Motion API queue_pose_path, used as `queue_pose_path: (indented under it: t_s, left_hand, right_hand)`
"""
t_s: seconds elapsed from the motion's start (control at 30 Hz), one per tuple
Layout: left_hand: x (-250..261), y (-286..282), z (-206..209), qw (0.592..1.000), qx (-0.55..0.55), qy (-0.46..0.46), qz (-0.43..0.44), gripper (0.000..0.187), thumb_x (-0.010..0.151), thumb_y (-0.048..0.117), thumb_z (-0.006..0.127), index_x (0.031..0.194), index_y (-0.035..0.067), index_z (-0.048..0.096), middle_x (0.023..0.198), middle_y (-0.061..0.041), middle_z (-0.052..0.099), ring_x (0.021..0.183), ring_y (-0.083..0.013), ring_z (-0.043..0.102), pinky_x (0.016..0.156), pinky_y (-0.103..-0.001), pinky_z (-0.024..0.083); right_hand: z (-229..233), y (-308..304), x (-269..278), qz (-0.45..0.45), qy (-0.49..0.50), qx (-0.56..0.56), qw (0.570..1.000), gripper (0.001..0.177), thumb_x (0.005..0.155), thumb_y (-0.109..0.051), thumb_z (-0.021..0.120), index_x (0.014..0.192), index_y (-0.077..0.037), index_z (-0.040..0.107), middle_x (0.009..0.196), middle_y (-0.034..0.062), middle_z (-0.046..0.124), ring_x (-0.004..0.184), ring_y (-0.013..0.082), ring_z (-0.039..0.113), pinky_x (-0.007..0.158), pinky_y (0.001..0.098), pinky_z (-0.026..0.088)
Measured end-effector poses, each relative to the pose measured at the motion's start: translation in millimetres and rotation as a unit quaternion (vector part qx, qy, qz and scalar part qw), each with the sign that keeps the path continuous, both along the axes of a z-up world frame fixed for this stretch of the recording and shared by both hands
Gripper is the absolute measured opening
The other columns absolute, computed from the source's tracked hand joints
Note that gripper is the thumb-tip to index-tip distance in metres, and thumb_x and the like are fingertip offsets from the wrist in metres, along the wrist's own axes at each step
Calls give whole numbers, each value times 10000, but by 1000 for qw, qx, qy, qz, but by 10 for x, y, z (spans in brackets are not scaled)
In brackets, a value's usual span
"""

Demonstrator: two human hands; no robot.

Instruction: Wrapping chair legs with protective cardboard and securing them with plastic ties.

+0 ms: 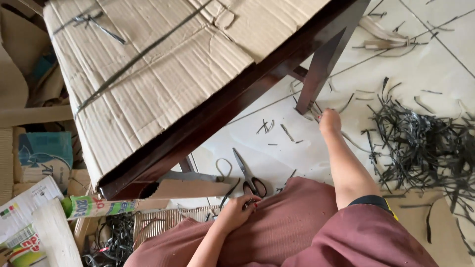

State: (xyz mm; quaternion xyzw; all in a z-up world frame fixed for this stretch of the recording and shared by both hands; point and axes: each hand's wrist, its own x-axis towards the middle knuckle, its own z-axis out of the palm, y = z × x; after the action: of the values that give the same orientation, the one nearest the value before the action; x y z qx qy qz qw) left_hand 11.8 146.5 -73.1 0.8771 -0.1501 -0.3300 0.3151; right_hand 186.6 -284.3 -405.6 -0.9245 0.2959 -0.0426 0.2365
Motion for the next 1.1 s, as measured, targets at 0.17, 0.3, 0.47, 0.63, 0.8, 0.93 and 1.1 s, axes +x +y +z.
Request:
queue_pose_path:
  t_s: [0.17,0.3,0.47,0.63,0.8,0.93,1.1]
  left_hand:
    - [-52,47,-29,1000,-7,-29,-8,301,875,160,657,1158,201,749,904,-36,796,701,-216,714,694,-339,568]
    - [-173,71,8,996,-41,-72,-13,313,856,142,664,1156,166,748,925,-43,800,753,-235,735,727,-350,568]
    - [-360,174,44,995,-73,-58,-20,286,951,203,615,1203,267,732,1024,-93,783,995,-351,731,885,-482,582]
    - [-461,263,185,995,-79,-66,-1,293,958,218,615,1228,276,714,1026,-123,771,1010,-374,716,868,-511,584]
    - [-348,322,220,986,-122,-109,20,259,974,246,633,1221,225,707,1025,-126,767,1003,-351,731,863,-476,600]
    - [-190,604,697,990,-111,-83,-3,285,970,235,621,1224,137,701,1033,-179,763,987,-383,735,878,-487,591]
    - [-27,1368,1452,994,-36,-25,98,330,979,235,549,1229,131,739,1058,-225,771,1038,-426,732,963,-546,551]
  right_hand:
    - [543,220,-784,14,97,71,993,190,905,-151,709,971,19,762,913,225,749,821,389,710,745,461,572]
    - [1518,466,-1354,24,51,208,976,183,962,-180,674,1000,-39,785,872,92,754,739,216,638,717,336,521]
    - [2642,1111,-1473,145,-38,290,945,150,955,-135,607,1011,-25,692,894,183,773,900,327,670,843,446,504]
    - [2666,1847,-1368,196,-45,378,904,112,960,-58,542,1043,-7,598,654,122,663,470,206,581,474,339,488]
    - [2535,2385,-1469,94,2,446,890,191,995,-192,541,1135,-80,605,594,25,517,406,124,433,340,252,383]
    - [2785,2543,-1593,47,-35,511,858,181,1033,-191,547,1116,-57,636,563,-6,352,400,78,299,337,220,252]
    - [2775,2521,-1645,8,-93,601,794,122,1060,-189,570,1046,-77,618,598,-62,239,457,40,242,395,188,201]
